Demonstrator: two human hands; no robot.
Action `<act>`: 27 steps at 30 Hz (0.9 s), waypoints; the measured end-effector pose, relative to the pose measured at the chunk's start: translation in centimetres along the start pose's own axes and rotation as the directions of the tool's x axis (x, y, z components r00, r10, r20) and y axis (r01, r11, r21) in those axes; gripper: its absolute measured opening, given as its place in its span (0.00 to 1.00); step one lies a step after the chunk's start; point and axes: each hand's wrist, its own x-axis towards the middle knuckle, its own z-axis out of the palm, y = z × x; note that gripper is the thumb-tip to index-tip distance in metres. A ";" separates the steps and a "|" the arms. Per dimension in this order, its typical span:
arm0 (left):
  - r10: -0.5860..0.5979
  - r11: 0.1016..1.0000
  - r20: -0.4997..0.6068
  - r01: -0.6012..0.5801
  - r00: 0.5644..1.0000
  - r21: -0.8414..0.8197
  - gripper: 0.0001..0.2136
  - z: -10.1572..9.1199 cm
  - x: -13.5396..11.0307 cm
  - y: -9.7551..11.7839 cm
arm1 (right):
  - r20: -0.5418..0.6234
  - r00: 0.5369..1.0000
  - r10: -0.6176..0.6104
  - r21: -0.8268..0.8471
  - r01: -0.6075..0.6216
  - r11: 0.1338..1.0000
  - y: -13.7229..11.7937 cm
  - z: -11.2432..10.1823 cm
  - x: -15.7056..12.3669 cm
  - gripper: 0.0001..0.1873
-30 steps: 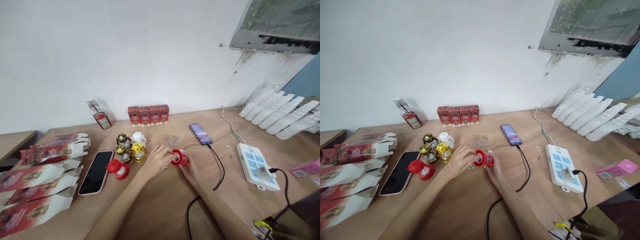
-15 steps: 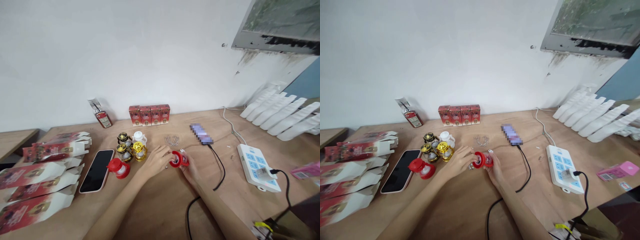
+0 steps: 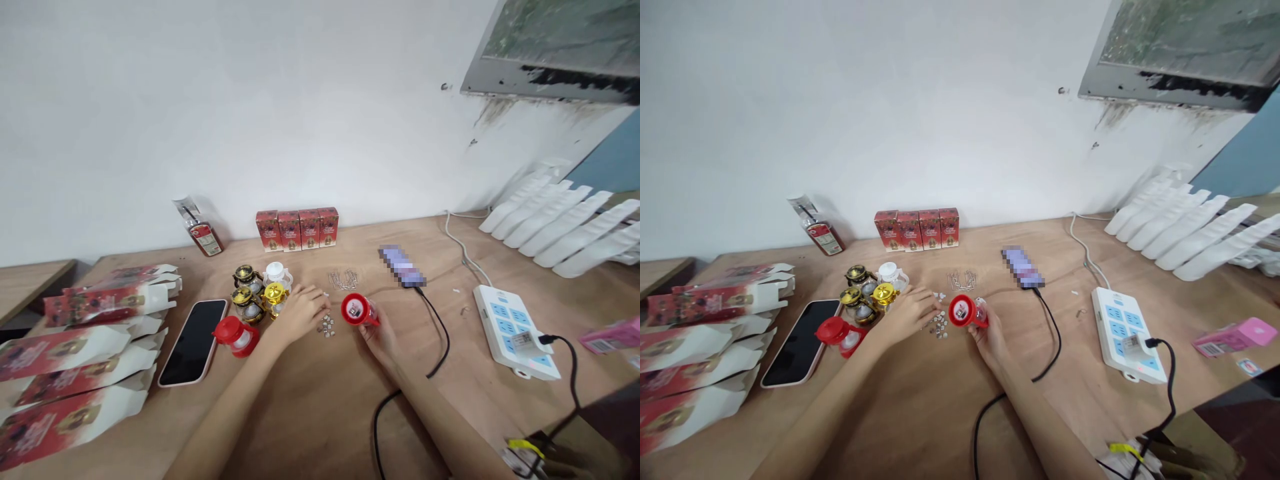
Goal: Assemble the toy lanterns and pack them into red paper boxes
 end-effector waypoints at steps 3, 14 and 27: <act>-0.033 0.999 0.191 0.034 0.981 -0.005 0.04 1.5 -0.2 -0.5 | 0.005 1.000 -0.026 -0.070 0.027 0.997 0.0 0.2 -0.2 0.13; -0.245 0.908 -0.003 0.229 0.969 -0.351 0.16 4.7 -2.6 0.0 | 0.025 0.881 -0.473 -0.701 0.353 0.620 0.0 -0.1 -0.5 0.16; -0.260 0.909 0.073 0.269 0.963 -0.318 0.35 6.4 -3.6 1.6 | 0.142 0.858 -0.495 -0.751 0.419 0.510 0.7 -1.2 -0.4 0.19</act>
